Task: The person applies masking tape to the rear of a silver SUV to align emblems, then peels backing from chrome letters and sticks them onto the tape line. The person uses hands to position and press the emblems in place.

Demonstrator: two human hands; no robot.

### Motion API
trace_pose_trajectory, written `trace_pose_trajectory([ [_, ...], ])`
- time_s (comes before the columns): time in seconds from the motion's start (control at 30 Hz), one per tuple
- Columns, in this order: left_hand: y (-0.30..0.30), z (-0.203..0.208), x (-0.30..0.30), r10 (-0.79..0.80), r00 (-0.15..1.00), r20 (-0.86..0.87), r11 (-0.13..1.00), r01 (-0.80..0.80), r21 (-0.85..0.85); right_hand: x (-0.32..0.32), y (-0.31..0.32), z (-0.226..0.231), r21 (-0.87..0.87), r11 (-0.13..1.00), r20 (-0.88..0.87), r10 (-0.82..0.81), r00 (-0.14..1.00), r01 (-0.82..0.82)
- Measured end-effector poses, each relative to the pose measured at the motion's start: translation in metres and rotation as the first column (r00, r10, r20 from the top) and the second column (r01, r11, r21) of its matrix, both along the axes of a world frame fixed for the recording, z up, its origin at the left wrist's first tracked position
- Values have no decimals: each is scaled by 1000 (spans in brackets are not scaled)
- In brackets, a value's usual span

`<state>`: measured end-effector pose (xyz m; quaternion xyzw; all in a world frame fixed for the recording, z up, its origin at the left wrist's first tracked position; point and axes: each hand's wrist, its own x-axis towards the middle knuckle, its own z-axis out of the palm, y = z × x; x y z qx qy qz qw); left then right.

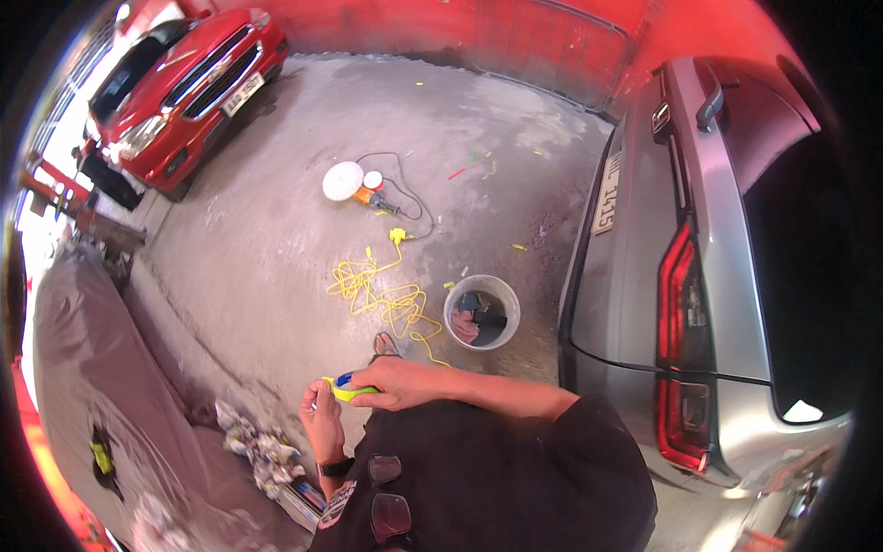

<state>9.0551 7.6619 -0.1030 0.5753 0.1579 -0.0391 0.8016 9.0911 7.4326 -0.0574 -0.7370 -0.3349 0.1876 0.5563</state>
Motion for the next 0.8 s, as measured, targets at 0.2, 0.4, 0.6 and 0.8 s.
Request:
trace_pose_trajectory([
  [0.2,13,39,215,-269,960,82,963,268,25,133,12,46,94,963,-49,-248,967,252],
  [0.4,-59,51,375,-549,832,79,832,535,147,230,-35,36,122,831,-104,-533,840,542],
  [0.6,-177,27,495,-678,734,50,718,646,260,321,-134,5,53,741,-47,-668,743,670],
  [0.8,-342,-20,609,-734,678,-38,668,731,140,421,-295,-25,25,698,2,-716,699,715],
])
